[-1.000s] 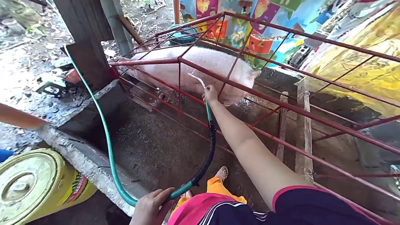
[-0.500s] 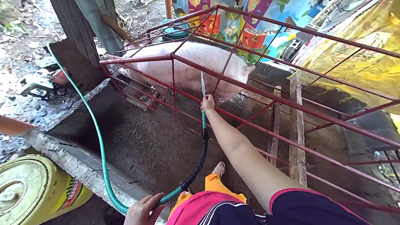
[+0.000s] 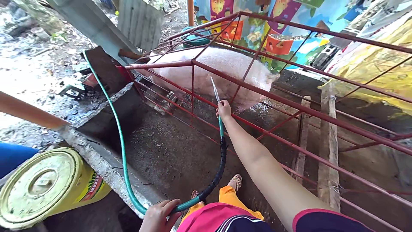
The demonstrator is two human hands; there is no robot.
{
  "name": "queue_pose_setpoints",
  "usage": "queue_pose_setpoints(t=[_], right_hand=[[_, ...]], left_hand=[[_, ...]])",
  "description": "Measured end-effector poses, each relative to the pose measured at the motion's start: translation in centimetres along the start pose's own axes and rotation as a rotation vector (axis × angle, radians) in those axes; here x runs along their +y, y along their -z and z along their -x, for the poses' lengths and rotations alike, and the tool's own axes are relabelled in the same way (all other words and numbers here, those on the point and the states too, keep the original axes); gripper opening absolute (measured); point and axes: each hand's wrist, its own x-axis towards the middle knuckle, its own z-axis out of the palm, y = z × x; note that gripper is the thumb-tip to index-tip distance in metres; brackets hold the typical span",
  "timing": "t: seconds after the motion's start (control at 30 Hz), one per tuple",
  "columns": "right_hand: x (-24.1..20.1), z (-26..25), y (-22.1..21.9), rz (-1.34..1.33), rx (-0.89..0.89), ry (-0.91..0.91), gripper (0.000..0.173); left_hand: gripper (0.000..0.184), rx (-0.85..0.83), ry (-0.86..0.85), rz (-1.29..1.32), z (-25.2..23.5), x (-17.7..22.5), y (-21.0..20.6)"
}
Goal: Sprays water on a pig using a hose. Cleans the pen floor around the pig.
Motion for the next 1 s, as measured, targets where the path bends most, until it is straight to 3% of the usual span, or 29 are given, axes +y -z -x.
queue_pose_setpoints(t=[0.33,0.63,1.0], right_hand=[[-0.6,1.1,-2.3,0.045,-0.101,0.002,0.029],[0.6,0.9,-2.7,0.05,-0.059,-0.068,0.029],[-0.6,2.0,-8.1,0.119,-0.169,-0.004,0.031]], left_hand=[[0.028,0.013,-0.01,-0.009,1.7,-0.2,-0.9],[0.03,0.046,-0.011,-0.078,2.1,0.8,-1.5],[0.03,0.041,0.065,-0.063,4.4,-0.2,-0.8]])
